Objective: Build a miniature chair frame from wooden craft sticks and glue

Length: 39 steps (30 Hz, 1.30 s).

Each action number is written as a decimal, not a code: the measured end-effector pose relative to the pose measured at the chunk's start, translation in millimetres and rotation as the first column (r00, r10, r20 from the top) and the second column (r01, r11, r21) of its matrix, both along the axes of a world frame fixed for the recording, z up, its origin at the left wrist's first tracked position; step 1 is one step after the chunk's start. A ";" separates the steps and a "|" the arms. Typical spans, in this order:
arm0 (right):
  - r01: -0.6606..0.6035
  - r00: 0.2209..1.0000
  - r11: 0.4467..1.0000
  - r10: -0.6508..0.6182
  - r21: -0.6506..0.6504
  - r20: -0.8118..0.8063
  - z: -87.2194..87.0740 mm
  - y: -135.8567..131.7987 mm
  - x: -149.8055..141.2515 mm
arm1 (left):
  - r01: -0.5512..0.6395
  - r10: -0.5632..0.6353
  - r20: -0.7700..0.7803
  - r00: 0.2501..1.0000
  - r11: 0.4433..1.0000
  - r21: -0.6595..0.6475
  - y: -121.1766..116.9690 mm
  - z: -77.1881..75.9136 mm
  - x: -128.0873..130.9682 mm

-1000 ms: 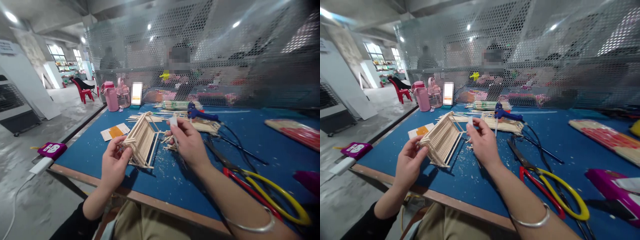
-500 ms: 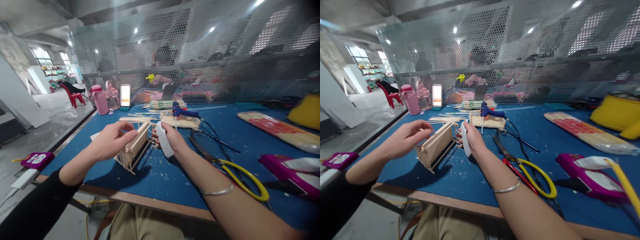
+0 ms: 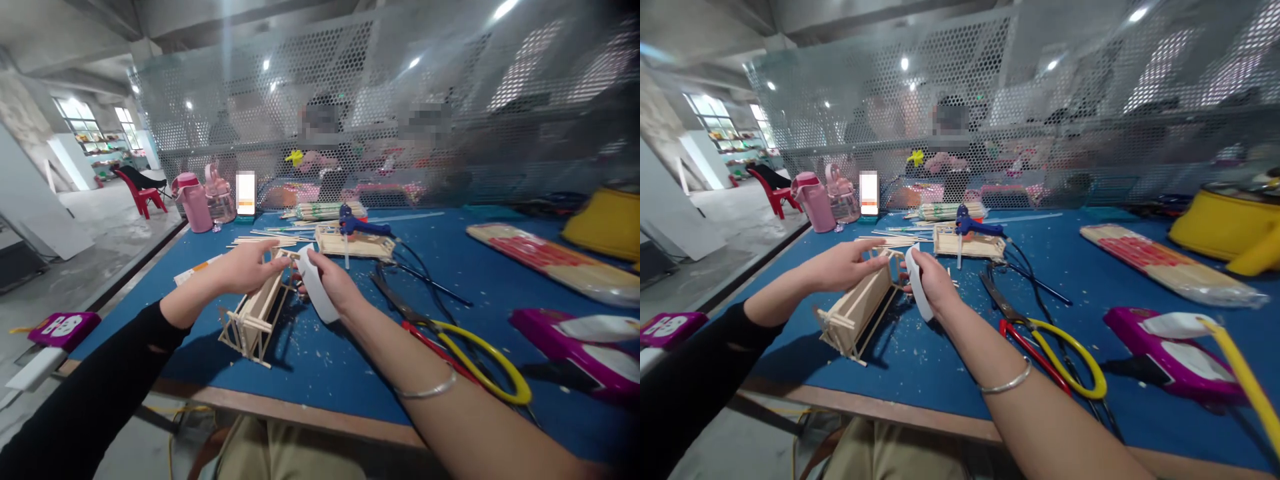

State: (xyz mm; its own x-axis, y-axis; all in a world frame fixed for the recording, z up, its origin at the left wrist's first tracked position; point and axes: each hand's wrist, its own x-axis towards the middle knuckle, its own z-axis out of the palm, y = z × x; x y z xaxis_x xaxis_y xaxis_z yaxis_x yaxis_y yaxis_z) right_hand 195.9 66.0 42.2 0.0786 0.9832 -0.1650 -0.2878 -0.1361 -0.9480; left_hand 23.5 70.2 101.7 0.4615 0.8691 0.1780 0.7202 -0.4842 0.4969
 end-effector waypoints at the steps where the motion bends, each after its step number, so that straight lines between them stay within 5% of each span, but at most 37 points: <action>1: 0.003 1.000 1.000 -0.003 0.003 0.002 1.3 0.0 -0.2 | -0.040 0.044 0.083 0.996 0.998 -0.050 -4.7 -1.1 -8.9; 4: 0.057 0.998 0.998 -0.057 -0.008 0.015 6.2 0.5 2.5 | -0.072 0.148 0.446 0.883 0.980 -0.184 -29.1 -13.2 -42.7; 7: 0.065 0.998 0.996 -0.066 -0.057 -0.006 10.0 -0.1 4.1 | 0.030 0.084 0.663 0.744 0.987 -0.159 -60.0 -38.2 -67.6; 12: 0.063 0.998 0.997 -0.064 -0.042 -0.012 11.6 -3.4 2.6 | -0.034 0.095 0.506 0.857 0.991 -0.128 -84.3 -61.5 -62.6; 18: 0.148 0.989 0.989 -0.148 0.025 -0.008 11.6 2.0 16.7 | 0.136 -0.144 0.043 0.989 0.979 0.154 -69.0 -17.5 -76.0; 22: 0.146 0.989 0.989 -0.147 0.032 0.026 12.7 1.7 16.0 | 0.332 -0.246 -0.362 0.899 0.923 0.196 -61.3 5.2 -78.4; 26: 0.134 0.990 0.989 -0.137 0.064 0.044 11.0 0.3 13.5 | 0.433 -0.279 -0.563 0.778 0.887 0.159 -60.9 7.3 -58.0; 31: 0.152 0.988 0.982 -0.155 0.116 0.018 7.1 4.0 17.9 | 0.438 -0.283 -0.655 0.700 0.895 0.082 -63.7 4.8 -51.1; 36: 0.164 0.986 0.975 -0.165 0.148 -0.002 10.1 4.6 20.9 | 0.285 -0.119 -0.551 0.826 0.931 0.226 -70.6 21.6 -69.2; 39: 0.133 0.991 0.987 -0.135 0.095 0.020 13.8 1.0 19.6 | 0.137 0.045 -0.406 0.913 0.903 0.408 -76.6 22.1 -69.3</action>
State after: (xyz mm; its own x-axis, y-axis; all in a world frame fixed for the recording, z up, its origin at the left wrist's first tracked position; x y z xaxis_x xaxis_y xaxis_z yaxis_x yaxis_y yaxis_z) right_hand 215.4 67.0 56.0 0.2140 0.9744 -0.0693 -0.2722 -0.0086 -0.9622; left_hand -45.8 -6.4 123.7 0.6087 0.7292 0.3127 0.7822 -0.6175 -0.0829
